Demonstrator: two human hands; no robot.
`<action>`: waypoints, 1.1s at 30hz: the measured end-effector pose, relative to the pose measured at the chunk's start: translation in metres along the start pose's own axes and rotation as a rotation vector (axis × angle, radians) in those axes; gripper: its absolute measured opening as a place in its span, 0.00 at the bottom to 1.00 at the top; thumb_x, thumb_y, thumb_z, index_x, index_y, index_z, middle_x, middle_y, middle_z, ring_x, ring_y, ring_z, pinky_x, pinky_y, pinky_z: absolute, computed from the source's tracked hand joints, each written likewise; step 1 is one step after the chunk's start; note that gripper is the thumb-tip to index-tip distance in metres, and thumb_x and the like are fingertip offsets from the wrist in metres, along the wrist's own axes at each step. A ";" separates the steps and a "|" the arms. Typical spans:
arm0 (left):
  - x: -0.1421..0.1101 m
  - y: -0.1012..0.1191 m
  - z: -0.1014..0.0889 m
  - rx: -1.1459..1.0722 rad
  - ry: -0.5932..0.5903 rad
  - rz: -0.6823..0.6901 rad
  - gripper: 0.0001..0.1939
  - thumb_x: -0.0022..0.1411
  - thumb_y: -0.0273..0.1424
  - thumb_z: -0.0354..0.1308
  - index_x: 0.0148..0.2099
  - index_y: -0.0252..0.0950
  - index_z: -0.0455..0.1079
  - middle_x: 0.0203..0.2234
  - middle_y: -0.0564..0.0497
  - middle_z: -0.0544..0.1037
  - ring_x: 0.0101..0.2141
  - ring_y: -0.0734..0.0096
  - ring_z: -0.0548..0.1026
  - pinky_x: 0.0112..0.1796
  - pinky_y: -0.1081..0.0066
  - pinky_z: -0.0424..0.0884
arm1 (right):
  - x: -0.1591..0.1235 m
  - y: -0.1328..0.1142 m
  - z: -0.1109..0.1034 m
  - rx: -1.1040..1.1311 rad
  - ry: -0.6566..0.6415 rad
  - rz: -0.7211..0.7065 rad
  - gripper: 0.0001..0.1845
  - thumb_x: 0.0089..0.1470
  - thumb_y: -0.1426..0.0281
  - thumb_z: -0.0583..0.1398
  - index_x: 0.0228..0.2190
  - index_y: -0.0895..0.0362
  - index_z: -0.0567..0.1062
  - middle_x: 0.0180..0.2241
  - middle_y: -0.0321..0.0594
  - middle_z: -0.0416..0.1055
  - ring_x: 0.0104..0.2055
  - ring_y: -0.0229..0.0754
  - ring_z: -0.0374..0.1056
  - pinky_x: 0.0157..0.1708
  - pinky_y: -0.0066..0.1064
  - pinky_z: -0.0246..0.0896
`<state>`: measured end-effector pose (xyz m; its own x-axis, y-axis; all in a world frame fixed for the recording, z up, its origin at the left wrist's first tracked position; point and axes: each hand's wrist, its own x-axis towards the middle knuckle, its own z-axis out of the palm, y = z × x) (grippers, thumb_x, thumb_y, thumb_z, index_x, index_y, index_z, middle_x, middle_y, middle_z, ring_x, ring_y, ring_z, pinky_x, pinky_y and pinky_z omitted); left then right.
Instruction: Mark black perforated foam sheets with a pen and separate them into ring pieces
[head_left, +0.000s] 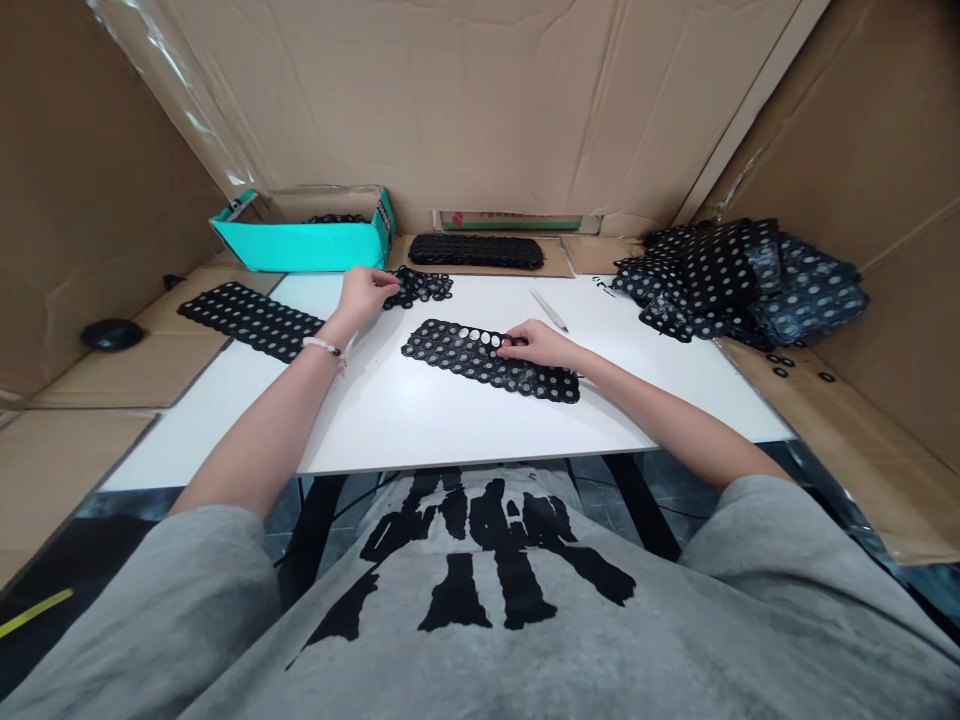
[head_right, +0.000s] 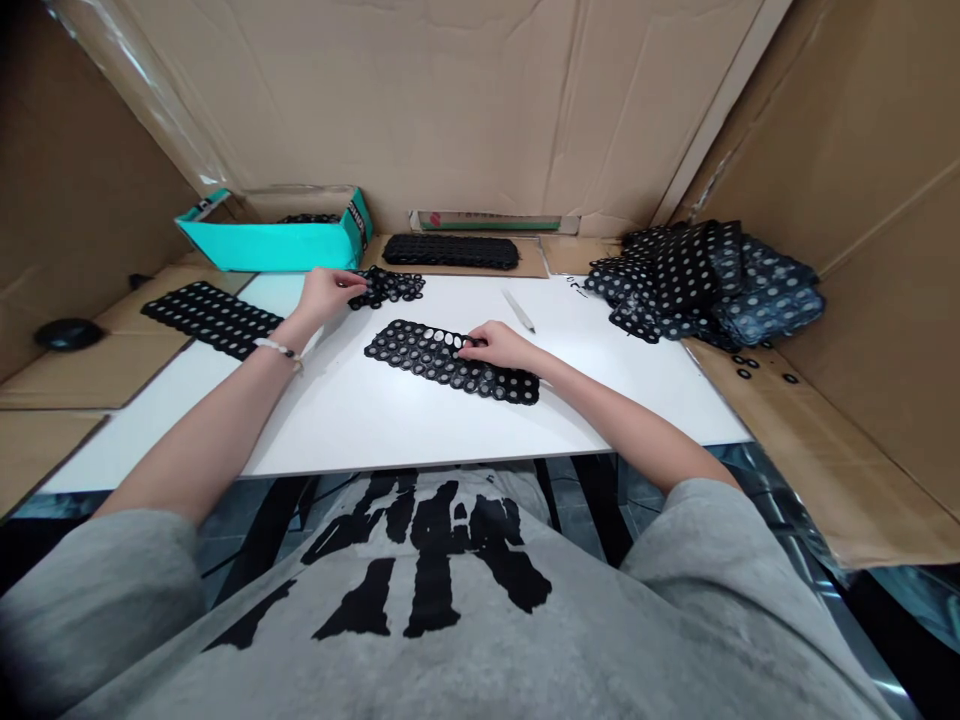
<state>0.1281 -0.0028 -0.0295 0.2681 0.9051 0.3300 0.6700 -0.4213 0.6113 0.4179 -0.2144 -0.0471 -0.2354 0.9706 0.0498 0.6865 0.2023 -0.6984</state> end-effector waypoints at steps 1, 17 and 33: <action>-0.001 0.001 0.002 0.041 0.008 0.035 0.14 0.56 0.30 0.62 0.43 0.31 0.82 0.39 0.43 0.84 0.41 0.58 0.78 0.48 0.66 0.71 | 0.000 0.000 0.000 0.002 0.000 0.001 0.27 0.50 0.47 0.59 0.25 0.60 0.75 0.20 0.31 0.59 0.26 0.35 0.51 0.30 0.32 0.45; -0.041 0.051 0.041 -0.030 -0.594 0.563 0.29 0.55 0.50 0.65 0.52 0.36 0.81 0.40 0.45 0.83 0.43 0.58 0.76 0.47 0.65 0.69 | 0.001 0.001 0.000 0.045 -0.017 -0.030 0.25 0.50 0.49 0.60 0.26 0.60 0.76 0.21 0.32 0.62 0.27 0.35 0.53 0.31 0.31 0.45; -0.013 0.032 0.025 -0.018 -0.530 0.412 0.17 0.46 0.47 0.69 0.30 0.39 0.83 0.27 0.50 0.84 0.31 0.65 0.76 0.34 0.69 0.65 | 0.000 0.001 0.001 0.020 -0.019 -0.038 0.25 0.52 0.49 0.59 0.25 0.60 0.75 0.21 0.31 0.60 0.27 0.35 0.52 0.32 0.32 0.45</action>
<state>0.1632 -0.0265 -0.0327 0.8064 0.5737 0.1439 0.4294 -0.7351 0.5246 0.4178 -0.2143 -0.0481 -0.2738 0.9597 0.0628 0.6632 0.2357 -0.7104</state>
